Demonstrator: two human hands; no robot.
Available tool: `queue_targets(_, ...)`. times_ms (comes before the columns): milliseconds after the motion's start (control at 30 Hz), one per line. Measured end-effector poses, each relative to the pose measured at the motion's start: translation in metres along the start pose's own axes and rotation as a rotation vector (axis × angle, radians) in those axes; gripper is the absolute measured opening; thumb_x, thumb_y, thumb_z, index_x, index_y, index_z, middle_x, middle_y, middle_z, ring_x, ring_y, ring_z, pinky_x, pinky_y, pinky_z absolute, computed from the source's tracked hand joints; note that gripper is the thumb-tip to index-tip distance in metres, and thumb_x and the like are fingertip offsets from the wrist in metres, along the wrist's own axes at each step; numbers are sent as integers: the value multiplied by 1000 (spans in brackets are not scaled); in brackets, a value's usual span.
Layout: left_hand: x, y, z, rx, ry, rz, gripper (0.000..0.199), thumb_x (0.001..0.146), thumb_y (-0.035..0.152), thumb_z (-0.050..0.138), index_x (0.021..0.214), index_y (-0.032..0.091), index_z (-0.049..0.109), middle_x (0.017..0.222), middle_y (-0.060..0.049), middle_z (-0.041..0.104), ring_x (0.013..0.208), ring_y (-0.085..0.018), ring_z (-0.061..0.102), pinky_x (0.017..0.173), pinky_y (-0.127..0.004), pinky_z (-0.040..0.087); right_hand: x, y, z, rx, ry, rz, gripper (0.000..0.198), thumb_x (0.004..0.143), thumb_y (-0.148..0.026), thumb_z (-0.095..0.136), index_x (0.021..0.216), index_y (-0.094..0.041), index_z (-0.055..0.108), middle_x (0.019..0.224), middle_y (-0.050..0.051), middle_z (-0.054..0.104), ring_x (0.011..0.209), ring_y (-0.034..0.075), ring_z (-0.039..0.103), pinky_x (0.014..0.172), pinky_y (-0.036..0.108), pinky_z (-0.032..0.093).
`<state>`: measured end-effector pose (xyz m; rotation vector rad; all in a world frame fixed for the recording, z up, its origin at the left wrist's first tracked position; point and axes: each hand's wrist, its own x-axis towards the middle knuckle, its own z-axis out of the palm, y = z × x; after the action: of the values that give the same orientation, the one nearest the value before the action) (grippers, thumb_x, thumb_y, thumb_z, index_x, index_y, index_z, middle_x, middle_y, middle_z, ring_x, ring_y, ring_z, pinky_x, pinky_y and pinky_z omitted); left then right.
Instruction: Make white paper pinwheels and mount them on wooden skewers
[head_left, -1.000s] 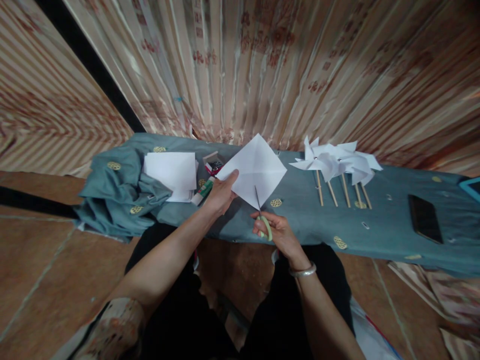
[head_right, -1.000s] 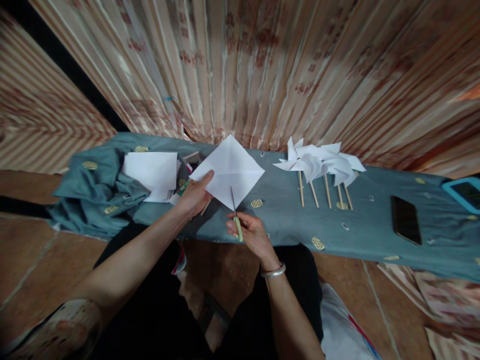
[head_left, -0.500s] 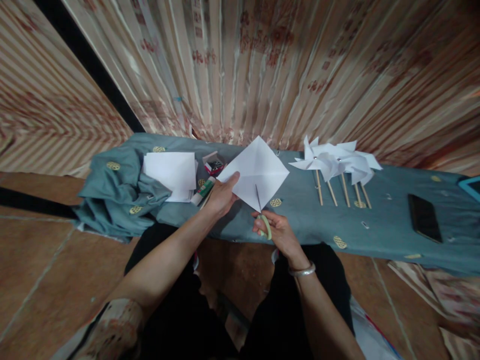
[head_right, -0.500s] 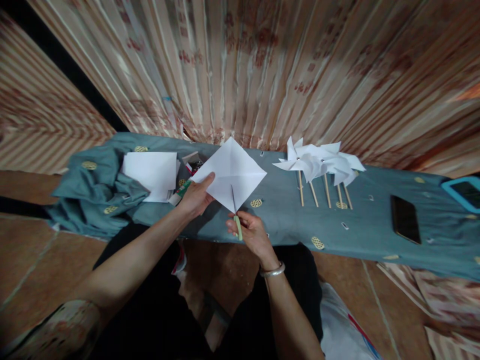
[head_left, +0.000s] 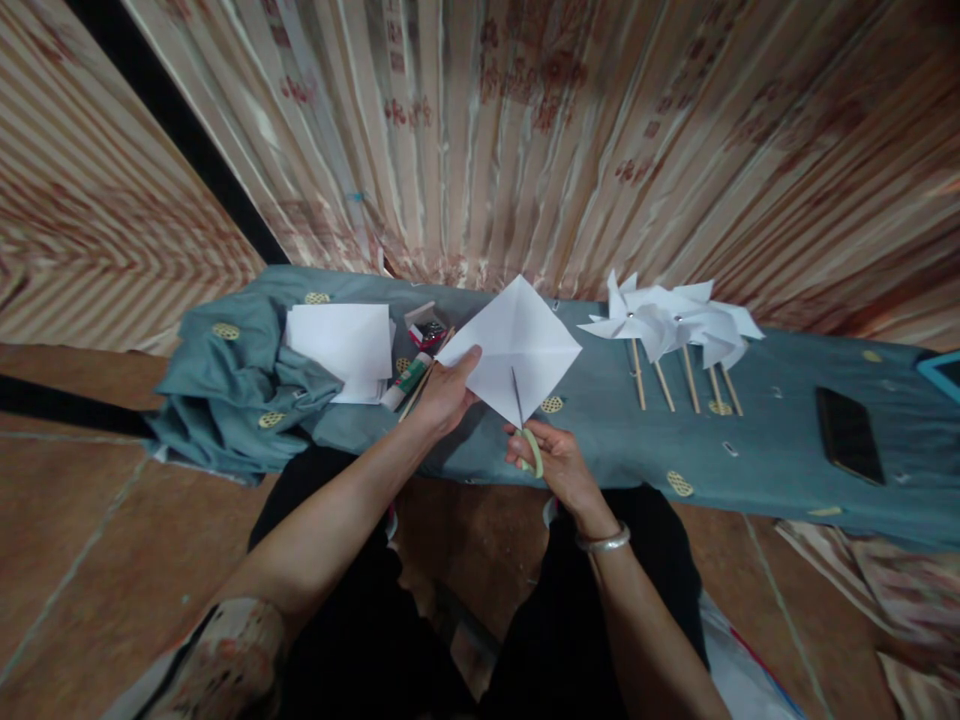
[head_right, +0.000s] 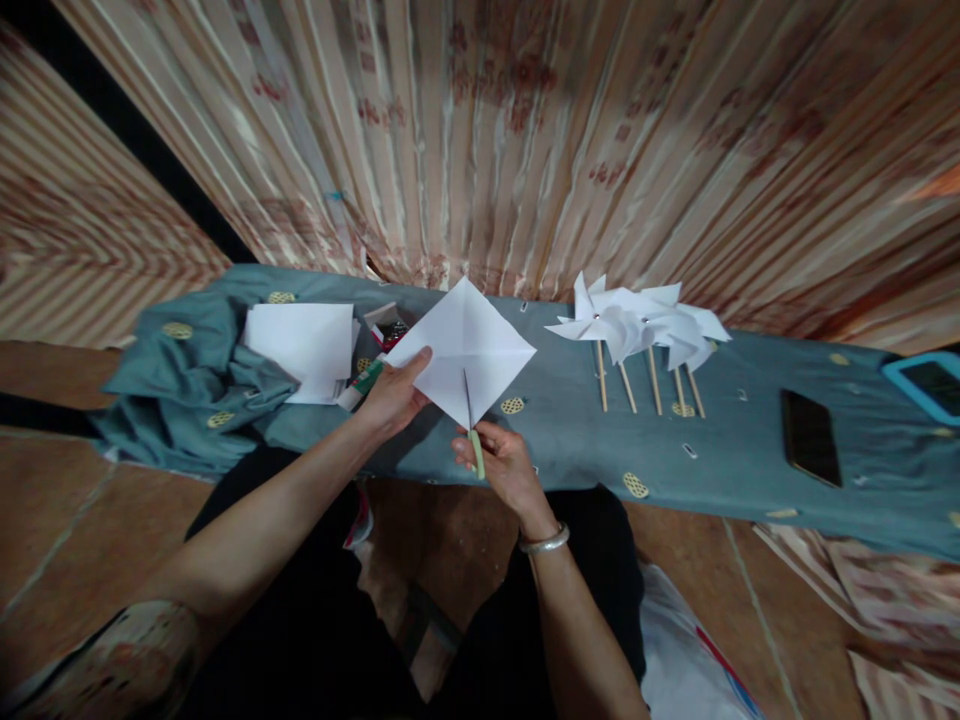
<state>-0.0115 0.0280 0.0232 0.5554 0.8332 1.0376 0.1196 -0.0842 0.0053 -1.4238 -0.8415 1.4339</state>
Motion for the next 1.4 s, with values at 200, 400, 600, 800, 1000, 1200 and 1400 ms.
queue_targets(200,1,-1,-1,0,-2,-1,25,76,24,75,96,13,64,84,-7,76,85,-23,73,81,-38,59,0,2,0,10,7,-1,52,54,-60,84,82,-19,70,59,-3,62,53,10,53,50,25,45)
queue_targets(400,0,-2,-1,0,-13,-18,28,74,26,78,95,12,65,87,-9,76,89,-24,73,84,-38,58,0,3,-1,-17,-1,-18,48,57,-60,83,78,-19,70,62,-1,63,55,11,54,51,24,45)
queue_targets(600,-1,-2,1,-16,14,-24,23,76,22,76,94,13,65,86,-8,76,90,-24,72,85,-37,58,1,3,0,0,6,-22,47,56,-58,84,77,-19,70,60,-2,61,54,11,52,50,25,44)
queue_targets(800,-1,-2,1,-22,32,-29,17,79,19,72,93,13,65,85,-7,76,89,-24,73,84,-37,58,1,3,2,17,19,-13,47,53,-57,85,76,-19,70,57,-3,60,51,10,51,48,25,43)
queue_targets(1000,-1,-3,-1,-14,17,-23,22,76,22,75,94,12,65,85,-8,76,90,-25,73,84,-38,59,2,4,4,45,43,6,49,51,-57,87,74,-18,69,57,-3,59,51,10,51,48,25,44)
queue_targets(1200,1,-4,-2,-13,-7,-1,23,76,24,75,93,13,66,86,-8,76,95,-26,72,86,-39,58,1,4,4,12,13,5,51,53,-60,84,78,-18,68,57,-3,60,51,10,51,49,24,43)
queue_targets(1400,17,14,-8,-62,38,99,21,75,21,75,93,13,68,92,-8,77,101,-26,71,93,-39,56,-4,-1,-10,-93,-132,-17,51,66,-62,77,91,-18,69,65,-1,64,57,11,54,53,23,43)
